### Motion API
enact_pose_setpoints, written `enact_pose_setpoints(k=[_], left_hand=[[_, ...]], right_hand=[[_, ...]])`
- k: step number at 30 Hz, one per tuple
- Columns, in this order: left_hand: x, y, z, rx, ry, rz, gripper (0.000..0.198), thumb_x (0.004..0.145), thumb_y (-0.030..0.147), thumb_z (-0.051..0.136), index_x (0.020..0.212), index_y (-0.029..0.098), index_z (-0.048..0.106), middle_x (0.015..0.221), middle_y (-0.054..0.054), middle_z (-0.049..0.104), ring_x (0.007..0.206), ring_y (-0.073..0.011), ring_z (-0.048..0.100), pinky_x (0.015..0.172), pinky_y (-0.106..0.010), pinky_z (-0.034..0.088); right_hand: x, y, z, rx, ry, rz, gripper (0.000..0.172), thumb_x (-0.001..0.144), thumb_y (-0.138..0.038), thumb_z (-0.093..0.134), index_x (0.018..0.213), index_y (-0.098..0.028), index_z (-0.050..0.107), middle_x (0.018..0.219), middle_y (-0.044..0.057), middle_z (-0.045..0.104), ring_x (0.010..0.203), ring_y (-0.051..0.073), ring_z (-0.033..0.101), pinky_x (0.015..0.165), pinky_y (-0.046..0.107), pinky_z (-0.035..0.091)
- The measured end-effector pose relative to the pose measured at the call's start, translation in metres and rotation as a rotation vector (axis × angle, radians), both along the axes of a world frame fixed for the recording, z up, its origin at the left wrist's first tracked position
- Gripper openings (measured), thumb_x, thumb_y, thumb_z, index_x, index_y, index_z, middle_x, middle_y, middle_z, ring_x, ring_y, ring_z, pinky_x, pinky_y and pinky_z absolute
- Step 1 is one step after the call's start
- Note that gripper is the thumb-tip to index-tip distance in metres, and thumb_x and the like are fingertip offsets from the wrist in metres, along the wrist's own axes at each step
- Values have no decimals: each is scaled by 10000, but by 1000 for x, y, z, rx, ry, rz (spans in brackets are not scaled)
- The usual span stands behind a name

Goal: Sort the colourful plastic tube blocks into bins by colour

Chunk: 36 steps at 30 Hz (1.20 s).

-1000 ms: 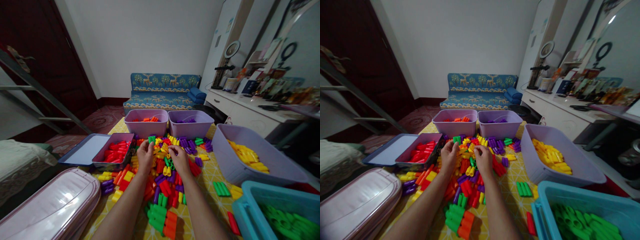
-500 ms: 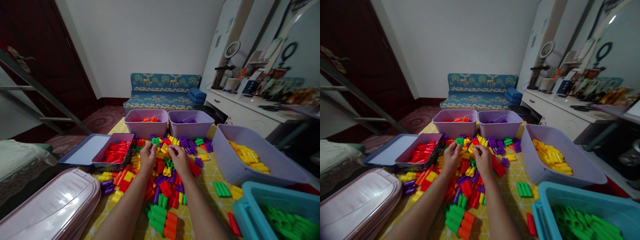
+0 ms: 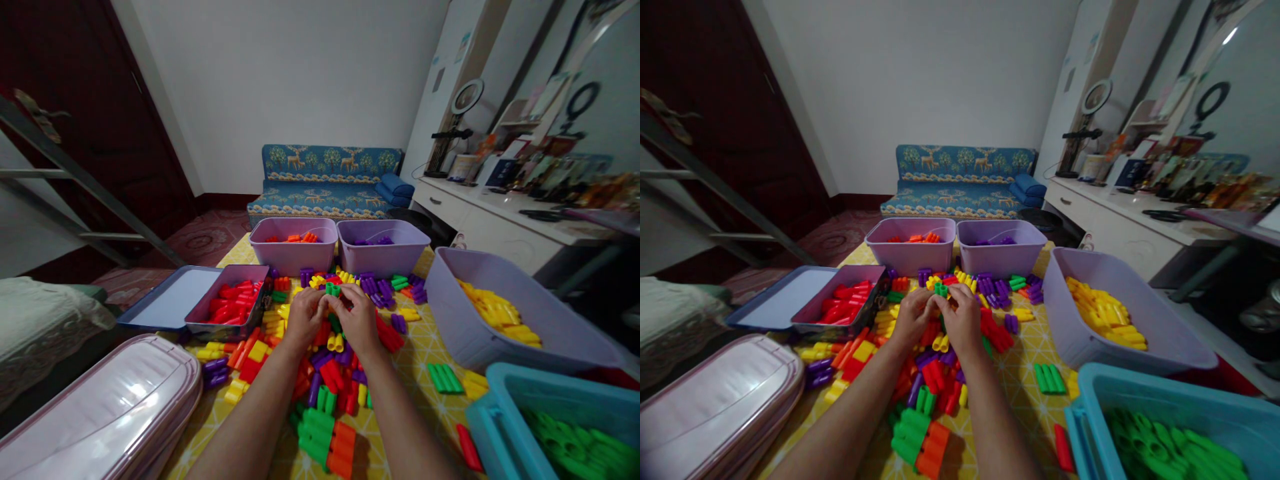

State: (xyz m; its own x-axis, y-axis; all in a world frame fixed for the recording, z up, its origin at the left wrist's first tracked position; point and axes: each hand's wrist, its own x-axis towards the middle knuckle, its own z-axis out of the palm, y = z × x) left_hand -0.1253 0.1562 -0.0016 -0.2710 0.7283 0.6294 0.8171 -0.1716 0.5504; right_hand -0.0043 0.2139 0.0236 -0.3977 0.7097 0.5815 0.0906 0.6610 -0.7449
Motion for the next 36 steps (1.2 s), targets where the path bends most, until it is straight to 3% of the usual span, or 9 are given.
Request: enact_pose_setpoints(k=[6, 11, 14, 18, 21, 25, 28, 31, 36], left_hand=[[0, 0, -1, 29, -4, 18, 248, 906, 273, 464, 786, 163, 650, 736, -52, 642, 738, -170, 567, 678, -264, 410], [2, -1, 0, 63, -95, -7, 211, 887, 306, 517, 988, 184, 657, 907, -65, 686, 865, -184, 608, 782, -291, 454], [4, -1, 1, 71, -151, -10, 226, 879, 310, 534, 1036, 194, 649, 961, -66, 690, 909, -184, 621, 817, -297, 467], [4, 0, 1, 62, -170, 13, 217, 884, 311, 527, 1015, 198, 658, 973, -62, 696, 909, -179, 631, 816, -298, 476], [3, 0, 1, 44, -163, 28, 215, 884, 310, 528, 1006, 197, 663, 962, -58, 698, 905, -177, 634, 817, -301, 478], [3, 1, 0, 35, -152, 34, 212, 881, 317, 532, 992, 198, 668, 947, -55, 702, 902, -180, 637, 821, -312, 479], [2, 1, -1, 41, -150, 23, 205, 881, 313, 532, 979, 197, 669, 951, -55, 702, 910, -181, 637, 825, -315, 479], [2, 2, -2, 44, -154, 15, 197, 882, 312, 531, 969, 200, 668, 954, -52, 702, 908, -178, 634, 823, -315, 477], [2, 2, -2, 46, -144, 21, 194, 883, 316, 529, 960, 206, 668, 949, -49, 697, 912, -179, 627, 834, -321, 472]], right_hand=[[-2, -3, 0, -7, -12, -6, 169, 830, -303, 592, 919, -180, 667, 933, 76, 643, 903, 198, 597, 810, 312, 475], [-1, -4, 1, -44, -27, -74, 185, 843, -320, 564, 879, -176, 674, 879, 71, 636, 835, 192, 590, 758, 311, 470], [3, -10, 16, -168, 90, -80, 195, 835, -346, 574, 840, -170, 658, 780, 42, 641, 735, 172, 591, 681, 296, 468], [12, -29, 58, -296, 556, -143, 218, 838, -377, 573, 926, -182, 612, 698, -19, 602, 628, 123, 576, 610, 262, 471], [25, -41, 93, -190, 924, -232, 182, 859, -341, 546, 974, -207, 590, 799, -20, 607, 690, 108, 604, 707, 295, 501], [54, -46, 122, -16, 1061, -327, 204, 900, -356, 474, 1040, -254, 581, 1035, 11, 630, 967, 161, 632, 829, 375, 504], [84, -44, 128, 33, 1052, -372, 328, 954, -399, 289, 1089, -318, 577, 1309, -29, 539, 1253, 178, 481, 900, 428, 481], [108, -42, 126, 17, 1090, -360, 474, 950, -456, 147, 1036, -401, 610, 1402, -151, 435, 1352, 142, 345, 928, 423, 460], [99, -41, 124, -56, 1195, -341, 502, 929, -529, 151, 1006, -377, 623, 1383, -114, 467, 1327, 159, 389, 987, 431, 408]])
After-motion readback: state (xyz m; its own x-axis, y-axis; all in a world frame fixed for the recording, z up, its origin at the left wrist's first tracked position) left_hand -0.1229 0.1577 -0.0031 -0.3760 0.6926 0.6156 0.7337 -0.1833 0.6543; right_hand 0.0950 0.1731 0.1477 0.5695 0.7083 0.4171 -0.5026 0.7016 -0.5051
